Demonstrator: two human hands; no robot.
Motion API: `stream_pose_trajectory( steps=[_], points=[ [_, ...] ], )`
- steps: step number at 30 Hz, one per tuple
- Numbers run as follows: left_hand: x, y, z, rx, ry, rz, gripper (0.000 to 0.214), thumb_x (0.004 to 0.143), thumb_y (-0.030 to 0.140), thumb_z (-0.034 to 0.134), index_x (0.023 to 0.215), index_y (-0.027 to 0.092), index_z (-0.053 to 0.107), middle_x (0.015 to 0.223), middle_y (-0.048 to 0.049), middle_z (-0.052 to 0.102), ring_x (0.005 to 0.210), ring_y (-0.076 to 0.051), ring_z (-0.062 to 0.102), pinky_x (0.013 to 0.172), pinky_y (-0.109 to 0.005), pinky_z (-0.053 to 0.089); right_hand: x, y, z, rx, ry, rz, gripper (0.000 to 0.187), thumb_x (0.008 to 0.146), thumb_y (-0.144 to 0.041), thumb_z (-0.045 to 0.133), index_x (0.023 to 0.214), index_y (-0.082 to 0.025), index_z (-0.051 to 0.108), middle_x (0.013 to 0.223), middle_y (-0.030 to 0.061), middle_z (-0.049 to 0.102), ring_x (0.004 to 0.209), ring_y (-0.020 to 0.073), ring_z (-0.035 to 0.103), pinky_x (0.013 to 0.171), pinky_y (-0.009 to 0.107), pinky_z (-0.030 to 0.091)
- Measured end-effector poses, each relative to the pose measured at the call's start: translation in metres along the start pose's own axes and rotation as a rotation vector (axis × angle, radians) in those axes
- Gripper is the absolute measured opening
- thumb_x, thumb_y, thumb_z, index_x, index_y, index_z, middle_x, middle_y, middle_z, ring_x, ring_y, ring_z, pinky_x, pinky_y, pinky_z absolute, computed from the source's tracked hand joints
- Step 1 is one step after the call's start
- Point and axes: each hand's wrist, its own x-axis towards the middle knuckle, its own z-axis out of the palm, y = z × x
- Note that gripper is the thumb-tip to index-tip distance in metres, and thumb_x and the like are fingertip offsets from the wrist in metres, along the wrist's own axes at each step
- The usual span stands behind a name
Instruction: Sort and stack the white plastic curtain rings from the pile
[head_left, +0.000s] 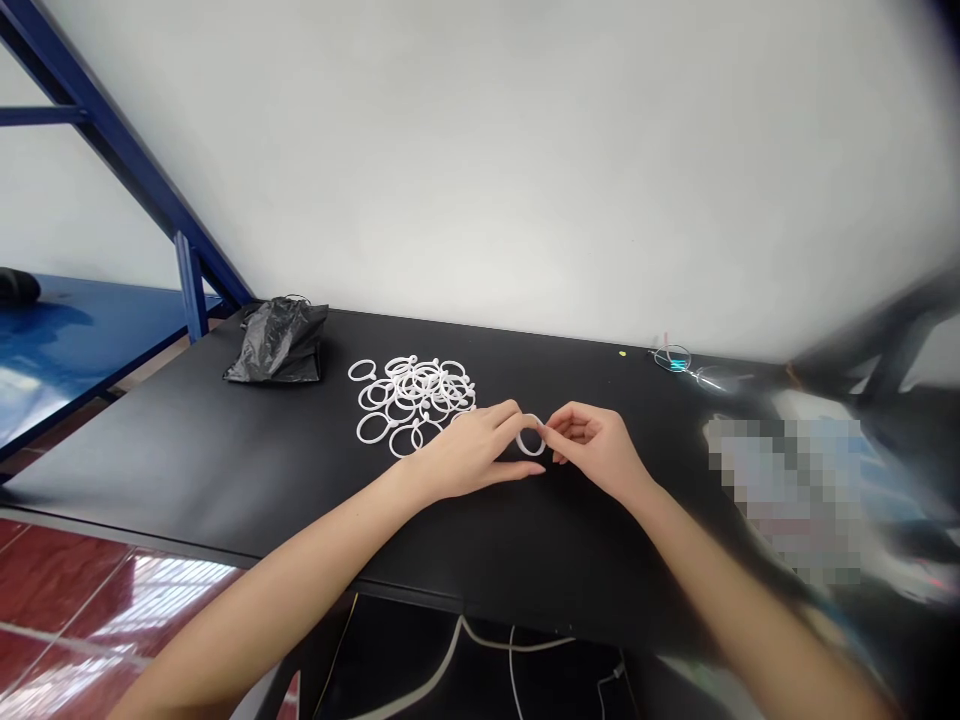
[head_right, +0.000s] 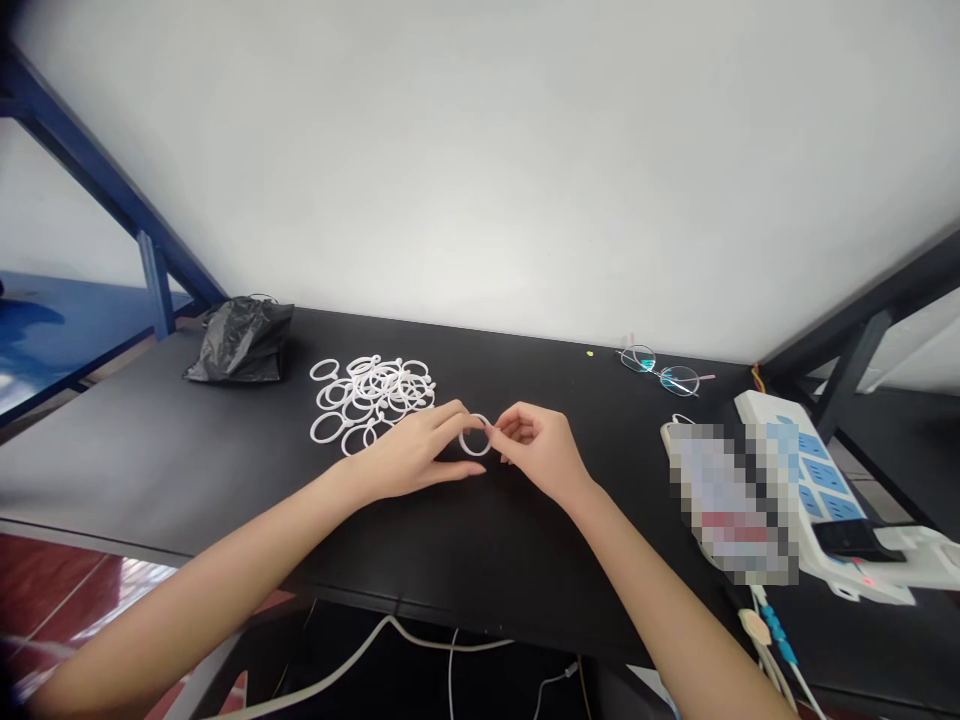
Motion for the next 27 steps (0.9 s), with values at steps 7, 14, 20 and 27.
stream_pose_trajectory(
  steps=[7, 14, 20, 27],
  points=[
    [-0.002, -0.006, -0.003, -0.185, 0.087, -0.154, 0.024, 0.099, 0.042, 0.041, 0.100, 0.019, 0.050, 0.097, -0.0045, 0.058, 0.073, -0.014, 0.057, 0.068, -0.028, 0.047, -0.001, -0.009, -0.004, 0.179, -0.020, -0.122, 0.022, 0.077, -0.037, 0.076, 0.088, -0.017, 0.074, 0.072, 0.0049, 0.071, 0.064, 0.0185, 0.070, 0.050, 0.028, 0.060],
    [-0.002, -0.005, -0.001, -0.209, 0.096, -0.176, 0.036, 0.099, 0.044, 0.040, 0.123, 0.018, 0.041, 0.086, -0.0015, 0.056, 0.068, -0.014, 0.052, 0.064, -0.029, 0.045, -0.007, -0.005, 0.007, 0.216, 0.004, -0.252, 0.008, 0.082, -0.024, 0.073, 0.087, -0.023, 0.078, 0.082, 0.0033, 0.073, 0.073, 0.0180, 0.072, 0.062, 0.031, 0.064],
    [-0.003, -0.011, 0.000, -0.183, 0.106, -0.156, 0.036, 0.098, 0.050, 0.039, 0.112, 0.017, 0.049, 0.096, -0.0057, 0.058, 0.073, -0.015, 0.055, 0.067, -0.029, 0.046, -0.011, -0.003, 0.018, 0.219, 0.024, -0.332, 0.010, 0.085, -0.020, 0.069, 0.089, -0.025, 0.078, 0.082, 0.0020, 0.073, 0.072, 0.0161, 0.072, 0.068, 0.030, 0.064],
    [-0.002, -0.007, 0.000, -0.175, 0.103, -0.170, 0.037, 0.098, 0.050, 0.038, 0.107, 0.017, 0.050, 0.083, -0.0030, 0.058, 0.068, -0.016, 0.055, 0.064, -0.028, 0.045, -0.012, -0.003, 0.022, 0.199, 0.078, -0.330, 0.008, 0.085, -0.022, 0.069, 0.088, -0.023, 0.077, 0.081, 0.0022, 0.074, 0.072, 0.0171, 0.073, 0.071, 0.032, 0.065]
  ],
)
